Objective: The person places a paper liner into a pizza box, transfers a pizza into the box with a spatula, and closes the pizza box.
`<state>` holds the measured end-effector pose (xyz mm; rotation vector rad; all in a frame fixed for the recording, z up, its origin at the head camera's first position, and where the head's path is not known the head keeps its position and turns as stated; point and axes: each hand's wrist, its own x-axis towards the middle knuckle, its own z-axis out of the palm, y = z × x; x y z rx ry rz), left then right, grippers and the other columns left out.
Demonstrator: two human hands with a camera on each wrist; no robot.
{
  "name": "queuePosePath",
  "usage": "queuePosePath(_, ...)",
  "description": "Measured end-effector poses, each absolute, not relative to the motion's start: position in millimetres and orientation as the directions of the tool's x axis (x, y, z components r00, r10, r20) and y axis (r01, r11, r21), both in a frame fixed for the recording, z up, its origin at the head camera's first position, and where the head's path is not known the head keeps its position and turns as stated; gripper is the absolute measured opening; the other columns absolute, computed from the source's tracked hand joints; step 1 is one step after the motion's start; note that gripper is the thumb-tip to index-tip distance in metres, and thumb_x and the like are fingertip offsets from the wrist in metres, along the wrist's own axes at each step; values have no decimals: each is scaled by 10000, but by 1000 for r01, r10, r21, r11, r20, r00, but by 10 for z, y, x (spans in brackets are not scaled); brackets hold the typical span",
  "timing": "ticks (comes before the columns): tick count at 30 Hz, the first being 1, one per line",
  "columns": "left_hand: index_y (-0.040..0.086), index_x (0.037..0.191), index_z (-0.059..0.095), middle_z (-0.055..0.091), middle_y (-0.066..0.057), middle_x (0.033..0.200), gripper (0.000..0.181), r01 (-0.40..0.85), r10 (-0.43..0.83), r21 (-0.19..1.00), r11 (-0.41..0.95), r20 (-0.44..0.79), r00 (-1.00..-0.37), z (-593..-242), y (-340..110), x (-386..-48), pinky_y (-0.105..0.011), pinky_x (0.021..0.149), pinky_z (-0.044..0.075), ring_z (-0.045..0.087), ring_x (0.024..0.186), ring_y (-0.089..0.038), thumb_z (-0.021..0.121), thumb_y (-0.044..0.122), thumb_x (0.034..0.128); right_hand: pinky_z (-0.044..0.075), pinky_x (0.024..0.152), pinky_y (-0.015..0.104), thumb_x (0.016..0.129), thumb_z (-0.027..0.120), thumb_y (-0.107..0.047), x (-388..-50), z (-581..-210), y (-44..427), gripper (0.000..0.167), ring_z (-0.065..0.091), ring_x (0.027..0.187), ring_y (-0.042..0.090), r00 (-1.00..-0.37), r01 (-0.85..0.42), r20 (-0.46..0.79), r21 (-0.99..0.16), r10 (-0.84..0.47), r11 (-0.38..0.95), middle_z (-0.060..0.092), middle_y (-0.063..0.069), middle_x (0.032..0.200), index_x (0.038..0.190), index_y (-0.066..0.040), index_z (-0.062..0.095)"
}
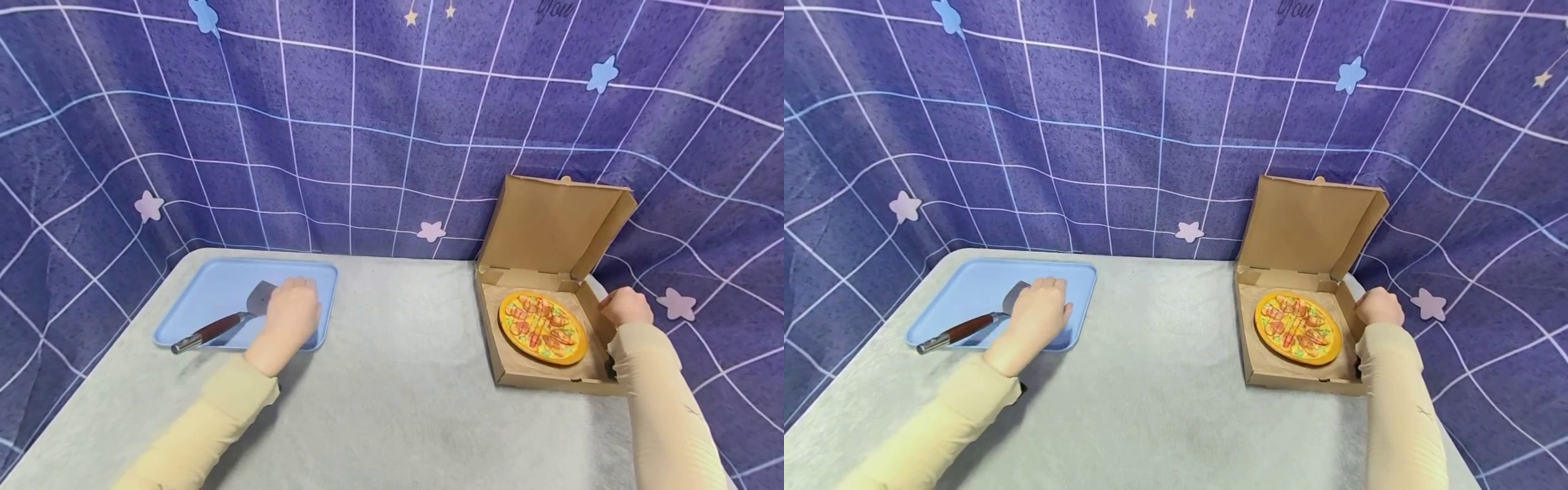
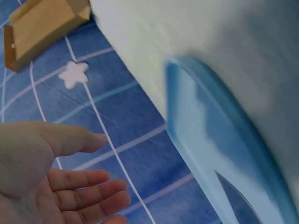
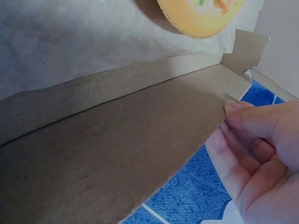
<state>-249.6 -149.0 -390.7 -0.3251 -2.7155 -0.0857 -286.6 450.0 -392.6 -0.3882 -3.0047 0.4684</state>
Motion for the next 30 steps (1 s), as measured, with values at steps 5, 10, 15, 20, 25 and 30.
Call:
queuePosePath(5,-38,926,598,618,-182,864,254,278,243,24,960,420,-874,-3856,-1231,-2553,-453,705,477,570,841,-350,687,162,797,461,553,479,705,655,-140,-2857,-3918,4483,311,565,875,515,-965,241,27,-304,261,922,588,350,1042,973,16,673)
queuePosePath(10,-22,920,604,617,-159,863,248,308,279,-6,951,441,-853,-3812,-1023,-2616,-421,702,483,565,836,-326,691,174,795,458,558,484,713,656,-154,-2861,-3913,4485,315,565,872,517,-964,244,32,-299,265,922,584,359,1036,978,17,672)
queuePosePath(15,-22,999,605,620,-156,937,283,351,315,4,936,431,-846,-3787,-849,-2675,-420,754,477,549,915,-313,669,187,820,455,539,463,723,655,-150,-2871,-3913,4491,311,572,852,501,-966,240,25,-301,259,923,588,357,1023,982,22,671)
queuePosePath(20,-19,1065,605,635,-155,1033,311,392,354,3,920,426,-833,-3744,-686,-2707,-425,830,472,555,991,-314,655,186,838,453,541,465,723,653,-153,-2875,-3922,4508,307,567,866,510,-966,241,21,-302,259,922,584,360,1029,977,18,672)
queuePosePath(25,-4,1021,613,644,-136,1021,260,437,385,20,899,436,-813,-3735,-559,-2718,-423,820,477,560,996,-307,657,172,835,455,539,473,721,651,-153,-2877,-3928,4510,304,569,865,517,-964,242,30,-301,263,923,584,364,1024,972,16,673)
queuePosePath(30,-3,1034,609,647,-131,1016,275,480,412,55,875,436,-800,-3773,-447,-2739,-410,847,479,567,1000,-299,667,165,825,467,558,495,713,643,-135,-2866,-3909,4473,293,569,867,521,-963,247,30,-290,267,925,584,364,1023,958,23,670)
